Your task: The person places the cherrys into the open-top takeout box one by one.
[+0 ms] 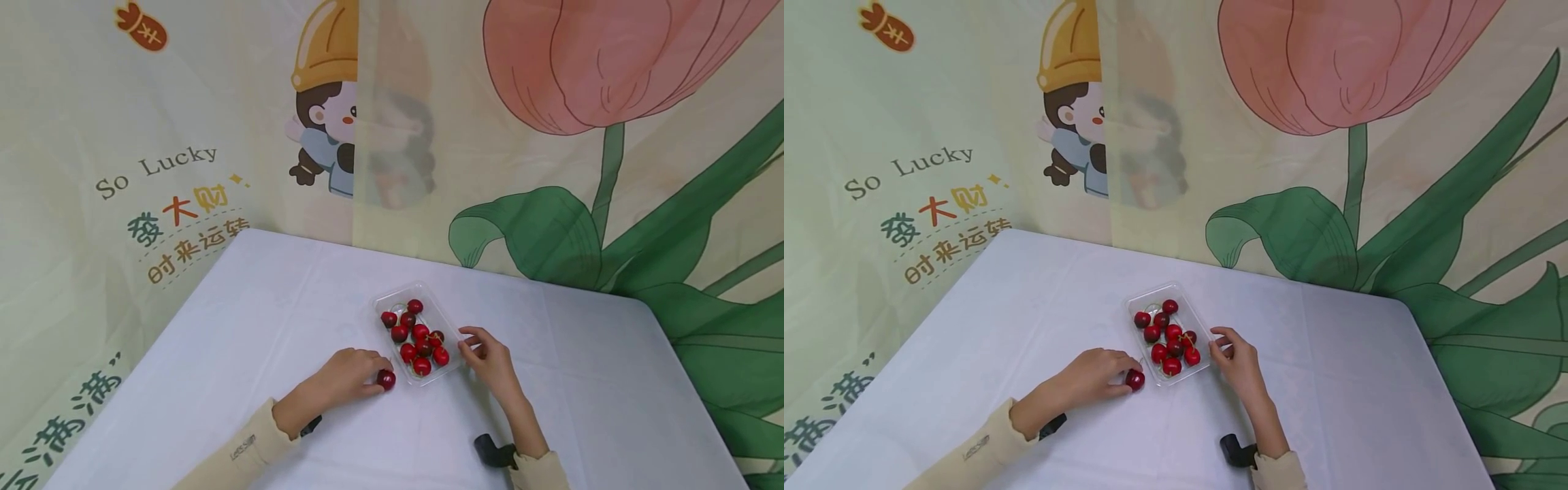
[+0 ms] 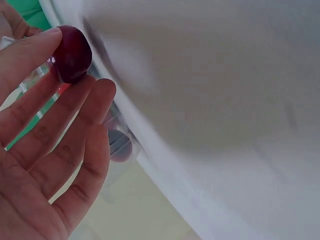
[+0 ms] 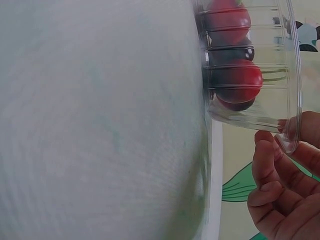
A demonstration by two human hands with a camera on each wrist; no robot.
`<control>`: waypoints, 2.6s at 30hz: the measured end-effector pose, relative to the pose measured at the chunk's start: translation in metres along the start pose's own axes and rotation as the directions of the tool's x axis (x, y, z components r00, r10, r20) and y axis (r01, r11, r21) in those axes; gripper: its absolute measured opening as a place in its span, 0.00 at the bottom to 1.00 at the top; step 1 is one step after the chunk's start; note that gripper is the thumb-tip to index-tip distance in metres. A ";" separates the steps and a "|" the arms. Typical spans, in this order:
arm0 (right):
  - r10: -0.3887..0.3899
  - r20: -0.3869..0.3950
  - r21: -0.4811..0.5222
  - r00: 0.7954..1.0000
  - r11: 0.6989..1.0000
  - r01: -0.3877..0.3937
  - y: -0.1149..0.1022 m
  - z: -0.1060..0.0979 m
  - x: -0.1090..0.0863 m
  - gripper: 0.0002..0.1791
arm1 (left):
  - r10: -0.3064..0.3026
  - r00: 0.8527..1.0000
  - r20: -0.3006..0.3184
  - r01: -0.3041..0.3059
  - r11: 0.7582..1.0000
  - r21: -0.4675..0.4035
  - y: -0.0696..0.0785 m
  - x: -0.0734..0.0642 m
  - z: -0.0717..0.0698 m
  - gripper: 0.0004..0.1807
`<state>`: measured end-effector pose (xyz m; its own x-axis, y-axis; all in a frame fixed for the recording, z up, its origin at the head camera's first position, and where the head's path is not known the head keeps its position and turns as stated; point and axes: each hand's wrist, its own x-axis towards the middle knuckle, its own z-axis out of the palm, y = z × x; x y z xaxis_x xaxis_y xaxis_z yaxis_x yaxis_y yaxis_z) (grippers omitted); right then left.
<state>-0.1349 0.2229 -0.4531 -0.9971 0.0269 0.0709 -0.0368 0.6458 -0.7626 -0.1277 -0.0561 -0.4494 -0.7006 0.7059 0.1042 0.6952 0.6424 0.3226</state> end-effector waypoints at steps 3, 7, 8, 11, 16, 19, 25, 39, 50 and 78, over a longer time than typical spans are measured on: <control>-0.001 0.002 -0.001 1.000 1.000 0.001 0.000 -0.001 0.000 0.16 | -0.008 1.000 -0.017 0.008 1.000 0.000 -0.001 -0.005 -0.004 0.14; 0.000 0.005 0.000 1.000 1.000 0.000 0.000 -0.002 0.000 0.16 | -0.025 0.999 -0.030 0.025 1.000 0.002 0.001 -0.011 -0.013 0.14; 0.001 0.006 0.001 1.000 1.000 -0.001 0.000 -0.002 0.000 0.16 | -0.025 0.999 -0.037 0.025 1.000 0.006 0.001 -0.013 -0.015 0.14; 0.001 0.007 0.002 1.000 1.000 -0.001 0.000 -0.002 0.000 0.16 | -0.021 0.998 -0.063 0.023 1.000 0.019 0.000 -0.018 -0.020 0.15; -0.006 0.008 0.003 1.000 1.000 0.006 0.000 -0.002 0.000 0.16 | 0.000 0.992 -0.125 0.007 0.999 0.050 -0.002 -0.025 -0.032 0.15; -0.011 0.007 0.003 1.000 1.000 0.010 0.000 -0.003 0.000 0.16 | 0.018 0.989 -0.148 -0.008 0.998 0.068 -0.003 -0.027 -0.040 0.15; -0.025 0.006 0.003 1.000 1.000 0.025 0.001 -0.004 0.001 0.16 | 0.032 0.987 -0.160 -0.022 0.998 0.065 -0.002 -0.024 -0.053 0.15; -0.021 0.007 0.024 1.000 0.999 0.021 -0.001 -0.003 0.002 0.15 | 0.032 0.985 -0.170 -0.022 0.998 0.057 -0.001 0.001 -0.061 0.16; -0.010 0.001 0.027 1.000 1.000 0.010 0.000 -0.002 0.002 0.15 | 0.048 0.990 -0.130 -0.035 0.994 0.099 0.002 0.031 -0.055 0.18; -0.005 0.002 0.028 1.000 1.000 0.005 0.000 -0.001 0.004 0.15 | 0.050 0.997 -0.061 -0.041 0.988 0.147 -0.007 0.076 -0.022 0.17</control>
<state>-0.1384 0.2240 -0.4523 -0.9971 0.0223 0.0733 -0.0434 0.6243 -0.7800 -0.1888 -0.0135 -0.4228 -0.6732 0.7179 0.1773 0.7394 0.6498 0.1764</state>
